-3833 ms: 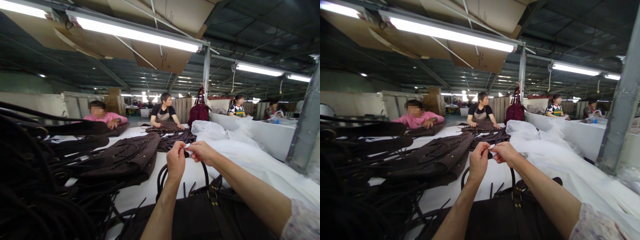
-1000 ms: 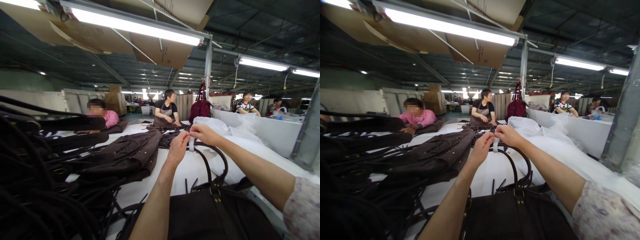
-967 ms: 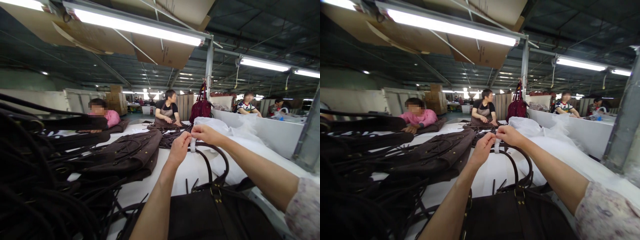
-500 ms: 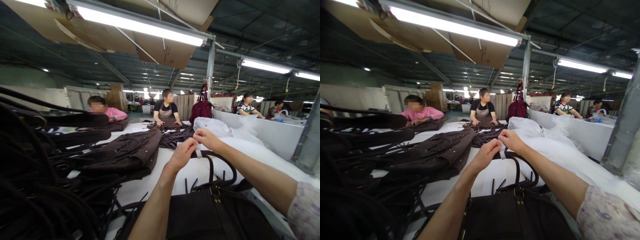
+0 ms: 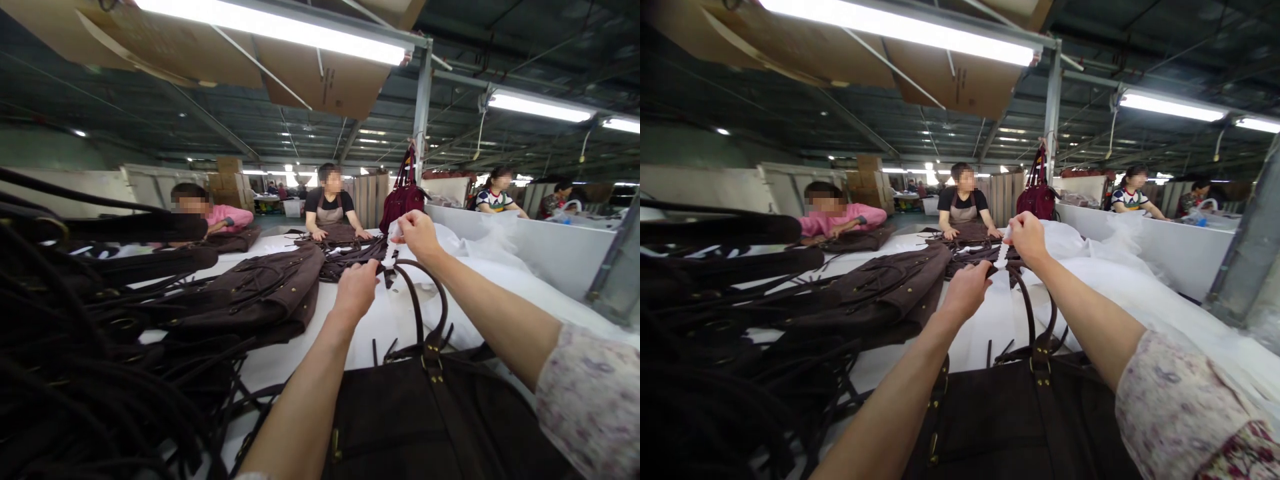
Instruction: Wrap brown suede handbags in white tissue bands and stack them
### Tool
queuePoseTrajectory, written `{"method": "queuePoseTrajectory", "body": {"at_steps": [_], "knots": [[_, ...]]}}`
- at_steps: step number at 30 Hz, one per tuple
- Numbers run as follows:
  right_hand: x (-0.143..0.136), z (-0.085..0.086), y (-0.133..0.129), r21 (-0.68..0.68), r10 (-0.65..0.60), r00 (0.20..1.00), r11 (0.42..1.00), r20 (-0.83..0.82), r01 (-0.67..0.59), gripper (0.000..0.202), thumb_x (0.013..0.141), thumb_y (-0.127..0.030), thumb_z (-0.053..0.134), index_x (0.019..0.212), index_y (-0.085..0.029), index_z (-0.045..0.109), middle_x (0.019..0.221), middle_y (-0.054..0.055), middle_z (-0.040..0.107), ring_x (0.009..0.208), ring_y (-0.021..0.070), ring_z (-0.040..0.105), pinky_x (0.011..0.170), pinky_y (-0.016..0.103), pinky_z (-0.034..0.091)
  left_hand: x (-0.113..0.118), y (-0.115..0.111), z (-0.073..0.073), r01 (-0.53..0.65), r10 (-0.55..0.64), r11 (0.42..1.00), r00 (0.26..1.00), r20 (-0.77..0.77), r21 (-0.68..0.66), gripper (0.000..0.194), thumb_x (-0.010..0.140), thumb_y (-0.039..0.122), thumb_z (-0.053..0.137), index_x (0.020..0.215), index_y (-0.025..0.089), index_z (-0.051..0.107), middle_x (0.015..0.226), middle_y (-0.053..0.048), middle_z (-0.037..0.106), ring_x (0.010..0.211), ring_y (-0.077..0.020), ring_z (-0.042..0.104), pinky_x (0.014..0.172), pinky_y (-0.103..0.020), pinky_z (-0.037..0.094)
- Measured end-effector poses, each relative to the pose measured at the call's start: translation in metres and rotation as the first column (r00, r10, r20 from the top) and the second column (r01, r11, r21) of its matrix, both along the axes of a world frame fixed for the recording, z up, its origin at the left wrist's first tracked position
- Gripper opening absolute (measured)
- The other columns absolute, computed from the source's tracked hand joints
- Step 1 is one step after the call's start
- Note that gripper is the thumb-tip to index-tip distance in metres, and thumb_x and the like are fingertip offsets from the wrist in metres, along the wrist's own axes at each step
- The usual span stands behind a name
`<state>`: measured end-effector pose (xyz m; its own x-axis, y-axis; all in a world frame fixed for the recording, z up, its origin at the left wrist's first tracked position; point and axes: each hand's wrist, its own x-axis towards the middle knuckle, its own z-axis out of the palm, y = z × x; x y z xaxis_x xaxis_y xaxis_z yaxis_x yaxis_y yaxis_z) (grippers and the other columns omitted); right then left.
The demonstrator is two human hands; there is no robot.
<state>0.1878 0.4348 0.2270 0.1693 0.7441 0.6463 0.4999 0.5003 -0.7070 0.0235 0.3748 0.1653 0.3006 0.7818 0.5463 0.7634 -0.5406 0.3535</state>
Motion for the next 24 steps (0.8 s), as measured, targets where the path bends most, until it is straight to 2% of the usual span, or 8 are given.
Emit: {"method": "queuePoseTrajectory", "body": {"at_steps": [3,6,7,9,11,15,19,24], "knots": [[-0.006,-0.010,-0.013,0.089,-0.047,0.989,0.995,0.141,0.034,0.012,0.087,-0.021,0.044,0.085,-0.016,0.055,0.083,0.007,0.060,0.080,0.0191,0.059,0.076,0.033,0.049,-0.002,-0.015,-0.017,-0.121,0.121,0.993,0.993,0.002,-0.010,0.034,0.091,0.010,0.037,0.120,0.021,0.051,0.133,-0.016,0.049,0.131,-0.0301,0.036,0.104,-0.048,0.027],[-0.019,-0.036,-0.038,0.195,-0.050,0.934,0.981,0.354,-0.021,0.017,0.085,-0.012,0.046,0.095,-0.016,0.058,0.107,0.013,0.057,0.108,0.0244,0.052,0.095,0.038,0.042,-0.009,-0.030,-0.047,-0.192,0.190,0.965,0.981,-0.032,-0.177,0.020,0.089,0.016,0.049,0.106,0.017,0.059,0.116,-0.017,0.060,0.117,-0.0305,0.051,0.098,-0.045,0.037],[-0.025,-0.049,-0.048,0.148,0.015,0.916,0.986,0.401,-0.081,0.020,0.085,-0.011,0.047,0.101,-0.017,0.058,0.115,0.014,0.054,0.115,0.0249,0.048,0.099,0.038,0.039,-0.012,-0.033,-0.058,-0.216,0.210,0.943,0.976,-0.048,-0.255,0.014,0.086,0.018,0.056,0.098,0.017,0.062,0.106,-0.015,0.064,0.108,-0.0294,0.057,0.093,-0.043,0.041],[-0.035,-0.077,-0.065,-0.091,0.226,0.881,0.974,0.414,-0.207,0.022,0.089,-0.015,0.050,0.108,-0.019,0.058,0.123,0.012,0.052,0.117,0.0245,0.047,0.100,0.039,0.039,-0.017,-0.034,-0.080,-0.270,0.265,0.877,0.962,-0.069,-0.398,0.012,0.082,0.024,0.066,0.090,0.015,0.063,0.093,-0.010,0.066,0.096,-0.0252,0.062,0.088,-0.041,0.046],[-0.040,-0.104,-0.074,-0.342,0.389,0.858,0.899,0.334,-0.274,0.020,0.093,-0.025,0.053,0.111,-0.020,0.059,0.121,0.010,0.055,0.109,0.0224,0.053,0.095,0.040,0.045,-0.018,-0.031,-0.099,-0.323,0.334,0.805,0.940,-0.070,-0.498,0.021,0.084,0.033,0.066,0.094,0.014,0.063,0.096,-0.007,0.066,0.095,-0.0216,0.062,0.088,-0.041,0.048],[-0.036,-0.140,-0.066,-0.511,0.414,0.885,0.819,0.214,-0.259,0.024,0.094,-0.035,0.055,0.114,-0.021,0.060,0.121,0.008,0.057,0.103,0.0200,0.058,0.087,0.036,0.051,-0.013,-0.019,-0.123,-0.373,0.458,0.694,0.888,-0.021,-0.615,0.031,0.087,0.035,0.063,0.110,0.014,0.059,0.109,-0.008,0.062,0.101,-0.0221,0.060,0.091,-0.045,0.048],[-0.023,-0.158,-0.042,-0.642,0.360,0.929,0.734,0.091,-0.222,0.025,0.094,-0.033,0.055,0.115,-0.019,0.059,0.118,0.008,0.059,0.099,0.0183,0.060,0.085,0.037,0.053,-0.012,-0.008,-0.133,-0.244,0.449,0.655,0.887,0.109,-0.716,0.026,0.088,0.034,0.062,0.106,0.015,0.060,0.106,-0.006,0.063,0.097,-0.0202,0.061,0.086,-0.042,0.050],[-0.017,-0.178,-0.033,-0.700,0.267,0.953,0.653,-0.143,-0.288,0.023,0.091,-0.037,0.057,0.094,-0.014,0.062,0.083,0.006,0.066,0.078,0.0178,0.064,0.070,0.032,0.052,-0.020,-0.006,-0.135,0.130,0.311,0.663,0.848,0.429,-0.737,0.023,0.090,0.036,0.058,0.093,0.013,0.062,0.090,-0.002,0.064,0.079,-0.0141,0.062,0.074,-0.033,0.053]]}}
